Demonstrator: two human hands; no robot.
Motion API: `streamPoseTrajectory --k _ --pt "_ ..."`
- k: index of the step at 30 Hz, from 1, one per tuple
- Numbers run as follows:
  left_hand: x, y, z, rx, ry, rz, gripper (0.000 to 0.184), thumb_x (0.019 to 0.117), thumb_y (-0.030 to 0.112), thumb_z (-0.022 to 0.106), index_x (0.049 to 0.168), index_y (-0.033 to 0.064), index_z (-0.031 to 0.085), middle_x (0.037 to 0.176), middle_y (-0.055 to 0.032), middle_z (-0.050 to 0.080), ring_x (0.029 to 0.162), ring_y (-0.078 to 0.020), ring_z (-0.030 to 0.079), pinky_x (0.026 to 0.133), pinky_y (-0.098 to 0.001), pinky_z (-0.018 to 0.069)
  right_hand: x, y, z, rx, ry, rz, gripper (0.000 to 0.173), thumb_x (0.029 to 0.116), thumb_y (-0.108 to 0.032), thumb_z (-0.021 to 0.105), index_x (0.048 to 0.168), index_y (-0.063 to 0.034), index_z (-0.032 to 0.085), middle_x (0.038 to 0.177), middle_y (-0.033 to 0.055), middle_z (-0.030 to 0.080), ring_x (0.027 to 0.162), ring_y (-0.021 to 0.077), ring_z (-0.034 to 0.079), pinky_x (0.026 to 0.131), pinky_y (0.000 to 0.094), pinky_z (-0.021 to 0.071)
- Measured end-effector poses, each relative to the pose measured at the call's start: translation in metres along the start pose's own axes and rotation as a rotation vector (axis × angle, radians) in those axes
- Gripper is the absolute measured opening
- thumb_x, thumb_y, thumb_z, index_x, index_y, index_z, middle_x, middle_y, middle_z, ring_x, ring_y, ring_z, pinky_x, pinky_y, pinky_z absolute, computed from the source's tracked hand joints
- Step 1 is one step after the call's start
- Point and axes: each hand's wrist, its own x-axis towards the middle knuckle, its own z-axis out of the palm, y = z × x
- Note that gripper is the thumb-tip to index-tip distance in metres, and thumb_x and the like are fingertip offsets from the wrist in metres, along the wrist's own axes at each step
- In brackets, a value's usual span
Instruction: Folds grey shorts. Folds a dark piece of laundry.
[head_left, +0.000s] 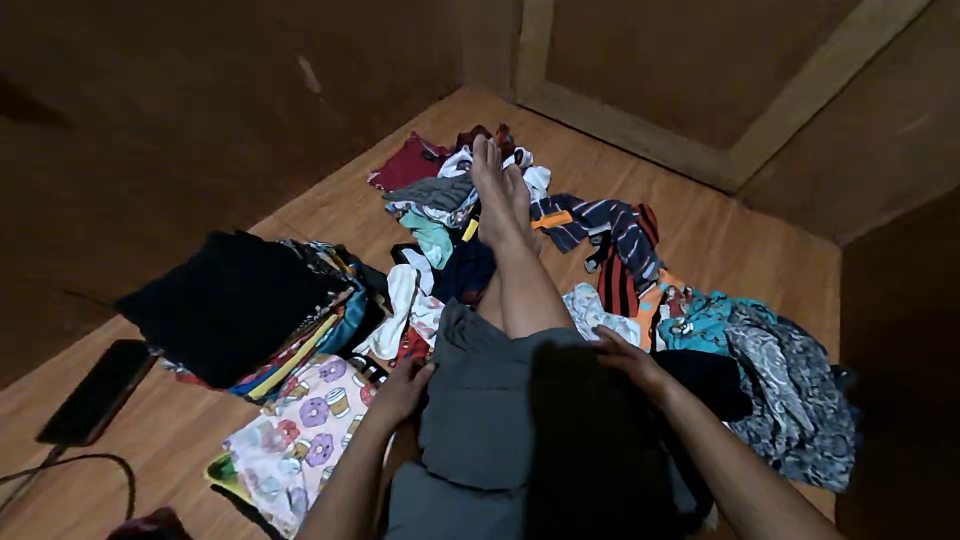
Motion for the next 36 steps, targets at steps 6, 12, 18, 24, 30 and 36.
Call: streamPoseTrajectory --k 6,12,18,24,30,36 --pt "0.035 0.028 0.012 0.195 -0.103 -0.058 0.050 0.1075 0.040 0.049 0.132 -0.0022 0.060 0.125 -0.0283 0.063 0.118 -0.0430 0.060 0.103 -0.0628 0.0423 -0.004 -0.029 -0.031 -0.445 -0.210 0.188 0.050 0.1054 -0.042 0.053 0.122 0.0038 0.065 0.118 0.0229 0.066 0.111 0.0320 0.063 0.099 0.0561 0.0474" --pt "0.026 0.015 -0.014 -0.799 0.310 -0.042 0.038 0.1097 0.030 0.043 0.133 0.0022 0.055 0.114 -0.0134 0.067 0.099 -0.0207 0.067 0.086 -0.0440 0.0568 -0.050 -0.040 -0.133 -0.564 -0.141 0.184 0.019 0.0896 -0.014 0.077 0.093 0.0008 0.066 0.083 0.0077 0.061 0.078 0.0144 0.057 0.077 0.0391 0.0498" --pt "-0.011 0.039 -0.044 -1.037 0.330 0.039 0.033 0.1105 0.032 0.041 0.135 0.0128 0.052 0.103 -0.0032 0.068 0.087 -0.0120 0.068 0.076 -0.0351 0.0595 -0.109 -0.038 -0.172 -0.700 0.261 0.091 0.006 0.0956 0.003 0.062 0.099 0.0031 0.067 0.094 0.0173 0.063 0.087 0.0265 0.058 0.079 0.0506 0.0480" --pt "-0.098 0.014 -0.068 -1.036 0.240 0.464 0.026 0.1042 0.034 0.050 0.117 0.0163 0.065 0.105 0.0026 0.073 0.099 -0.0098 0.069 0.089 -0.0337 0.0595 -0.203 0.013 -0.170 -0.467 0.542 -0.328 0.016 0.0892 -0.015 0.057 0.092 -0.0033 0.067 0.111 0.0034 0.071 0.107 0.0075 0.065 0.094 0.0303 0.0545" --pt "-0.232 0.002 -0.028 -0.719 0.209 -0.031 0.019 0.0991 -0.002 0.044 0.096 0.0042 0.062 0.083 0.0031 0.068 0.079 -0.0021 0.065 0.080 -0.0198 0.0538 -0.276 0.088 -0.107 -0.177 0.323 -0.249 0.018 0.0830 0.005 0.063 0.085 -0.0112 0.070 0.100 -0.0115 0.073 0.101 0.0001 0.067 0.094 0.0249 0.0557" --pt "-0.210 -0.086 0.014 -0.678 -0.048 0.052 0.006 0.0916 0.017 0.063 0.094 0.0112 0.065 0.080 0.0039 0.070 0.074 -0.0060 0.067 0.072 -0.0278 0.0586 -0.268 0.114 -0.082 -0.267 0.383 -0.099 0.011 0.0786 0.011 0.059 0.082 0.0027 0.064 0.092 0.0021 0.070 0.093 0.0041 0.066 0.087 0.0264 0.0559"
